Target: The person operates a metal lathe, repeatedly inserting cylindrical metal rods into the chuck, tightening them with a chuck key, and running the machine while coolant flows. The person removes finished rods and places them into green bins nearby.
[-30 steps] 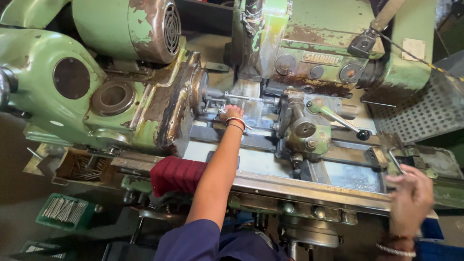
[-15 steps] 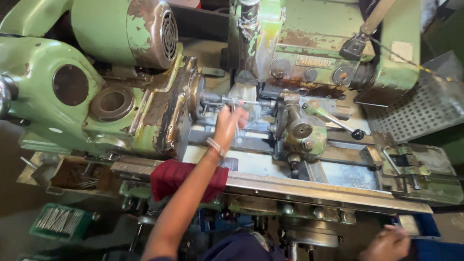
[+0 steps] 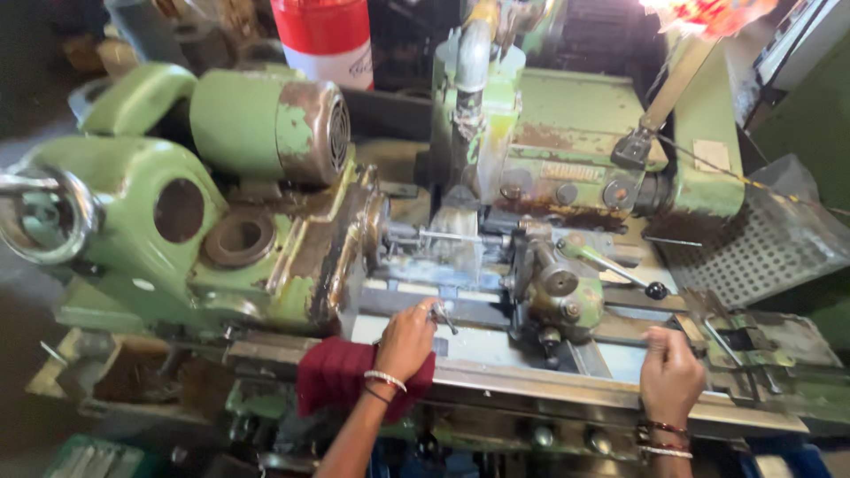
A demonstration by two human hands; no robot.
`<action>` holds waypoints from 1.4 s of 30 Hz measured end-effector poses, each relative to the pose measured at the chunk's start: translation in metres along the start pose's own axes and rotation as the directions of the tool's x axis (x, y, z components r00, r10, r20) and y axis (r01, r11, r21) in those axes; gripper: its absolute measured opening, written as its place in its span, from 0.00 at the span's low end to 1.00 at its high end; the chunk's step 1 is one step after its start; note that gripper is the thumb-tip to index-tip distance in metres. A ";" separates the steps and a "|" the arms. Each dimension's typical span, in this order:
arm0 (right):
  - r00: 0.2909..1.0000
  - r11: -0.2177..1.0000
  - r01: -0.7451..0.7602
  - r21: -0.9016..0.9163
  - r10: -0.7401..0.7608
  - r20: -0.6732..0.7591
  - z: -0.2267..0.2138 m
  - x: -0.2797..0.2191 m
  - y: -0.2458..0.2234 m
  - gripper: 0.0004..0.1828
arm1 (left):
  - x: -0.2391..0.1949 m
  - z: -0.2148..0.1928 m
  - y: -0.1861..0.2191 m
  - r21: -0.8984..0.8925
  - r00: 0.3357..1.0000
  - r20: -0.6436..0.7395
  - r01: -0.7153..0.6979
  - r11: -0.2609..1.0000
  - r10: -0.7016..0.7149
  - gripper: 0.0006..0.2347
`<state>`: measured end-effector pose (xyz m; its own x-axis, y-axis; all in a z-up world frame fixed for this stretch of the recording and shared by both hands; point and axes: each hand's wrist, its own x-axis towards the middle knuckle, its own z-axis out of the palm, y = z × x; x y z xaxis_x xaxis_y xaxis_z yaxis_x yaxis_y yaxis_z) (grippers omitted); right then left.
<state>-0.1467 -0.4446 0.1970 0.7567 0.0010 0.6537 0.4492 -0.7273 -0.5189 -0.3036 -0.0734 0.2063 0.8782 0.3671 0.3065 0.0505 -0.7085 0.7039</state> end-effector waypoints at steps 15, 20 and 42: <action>0.979 0.984 -0.141 0.108 0.122 0.163 0.002 0.008 -0.005 0.19 | 0.007 -0.005 0.002 -0.064 1.000 0.028 0.013 0.998 -0.012 0.14; 0.979 0.982 -0.135 0.133 0.111 0.169 -0.001 0.005 -0.006 0.19 | 0.002 -0.009 0.009 -0.083 1.000 -0.001 -0.005 0.997 0.005 0.14; 0.979 0.994 -0.108 0.025 0.102 0.177 0.003 0.005 0.002 0.19 | 0.003 -0.003 0.001 -0.081 1.000 0.014 0.012 0.997 -0.011 0.15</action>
<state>-0.1408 -0.4438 0.1970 0.8707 0.0486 0.4894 0.3767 -0.7057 -0.6001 -0.3022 -0.0717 0.2097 0.8842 0.3663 0.2899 0.0224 -0.6532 0.7569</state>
